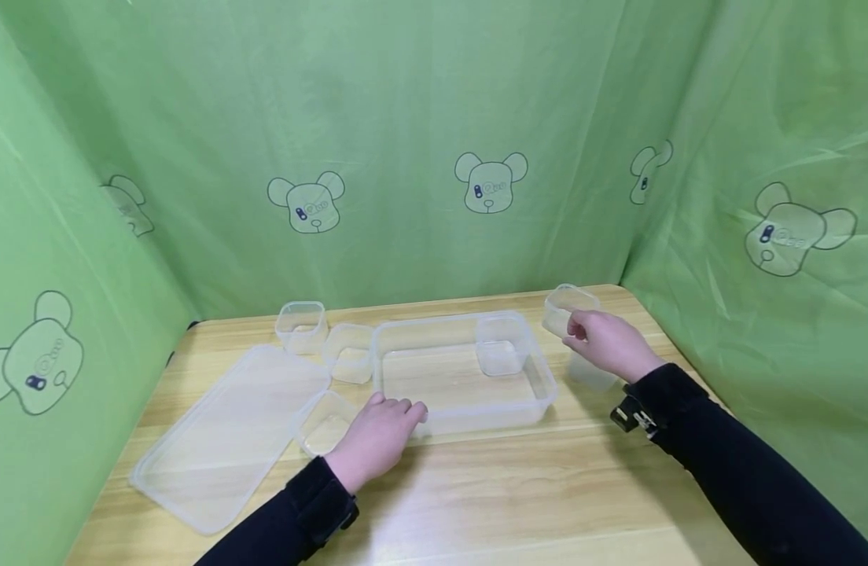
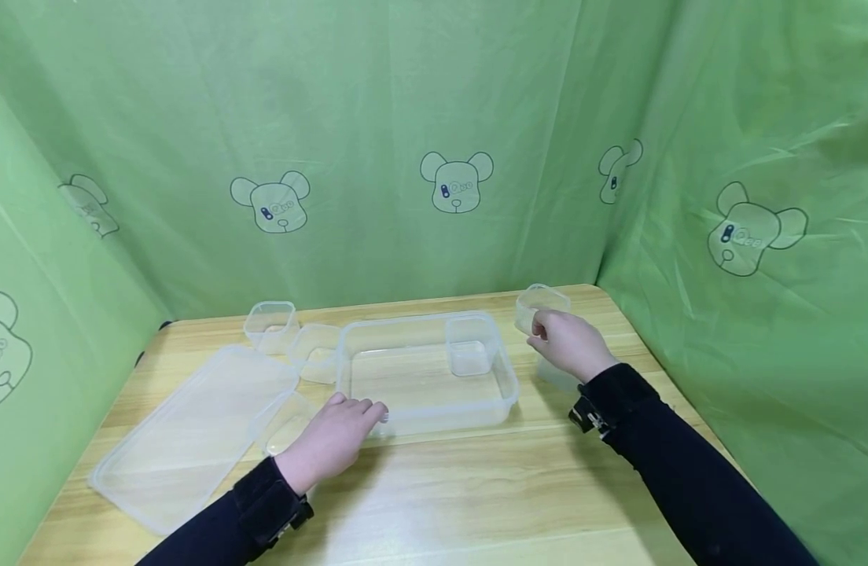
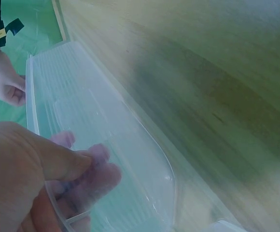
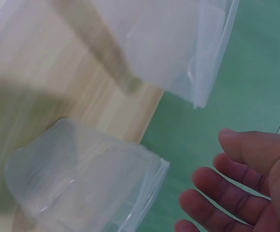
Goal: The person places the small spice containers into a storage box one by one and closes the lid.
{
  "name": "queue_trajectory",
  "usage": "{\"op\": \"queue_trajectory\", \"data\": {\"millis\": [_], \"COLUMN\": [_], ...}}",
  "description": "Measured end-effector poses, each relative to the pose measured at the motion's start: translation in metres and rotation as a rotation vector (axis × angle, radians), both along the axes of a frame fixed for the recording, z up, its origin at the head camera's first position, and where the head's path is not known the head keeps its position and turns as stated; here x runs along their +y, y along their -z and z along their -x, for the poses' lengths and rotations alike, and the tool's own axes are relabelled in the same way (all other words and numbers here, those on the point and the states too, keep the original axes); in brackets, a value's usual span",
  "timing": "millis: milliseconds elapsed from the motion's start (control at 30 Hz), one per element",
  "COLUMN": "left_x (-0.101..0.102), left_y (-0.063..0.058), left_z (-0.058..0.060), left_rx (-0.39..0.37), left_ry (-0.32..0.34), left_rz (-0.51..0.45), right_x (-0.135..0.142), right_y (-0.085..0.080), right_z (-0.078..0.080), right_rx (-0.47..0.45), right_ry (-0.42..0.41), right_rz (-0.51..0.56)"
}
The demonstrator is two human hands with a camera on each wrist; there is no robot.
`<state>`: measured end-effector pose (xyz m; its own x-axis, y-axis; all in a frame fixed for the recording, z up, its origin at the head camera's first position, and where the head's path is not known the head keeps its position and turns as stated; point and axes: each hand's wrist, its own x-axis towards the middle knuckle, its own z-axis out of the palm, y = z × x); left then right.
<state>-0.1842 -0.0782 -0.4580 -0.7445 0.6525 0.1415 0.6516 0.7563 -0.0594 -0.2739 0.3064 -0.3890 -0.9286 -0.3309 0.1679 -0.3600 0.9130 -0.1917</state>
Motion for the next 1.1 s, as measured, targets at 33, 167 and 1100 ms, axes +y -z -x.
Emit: {"op": "queue_trajectory", "data": {"millis": [33,167,1100], "left_x": [0.000,0.000,0.000], "left_y": [0.000,0.000,-0.001], "left_z": [0.000,0.000,0.000], "left_rx": [0.000,-0.001,0.004], "left_ry": [0.000,0.001,0.004], "left_rz": [0.002,0.004,0.002], "right_x": [0.002,0.007,0.025], "right_y": [0.001,0.006,0.047], "right_z": [0.000,-0.002,-0.001], "right_rx": [-0.001,-0.016,-0.104], "right_ry": [0.006,0.023,0.045], "right_rz": [-0.002,-0.006,-0.008]}}
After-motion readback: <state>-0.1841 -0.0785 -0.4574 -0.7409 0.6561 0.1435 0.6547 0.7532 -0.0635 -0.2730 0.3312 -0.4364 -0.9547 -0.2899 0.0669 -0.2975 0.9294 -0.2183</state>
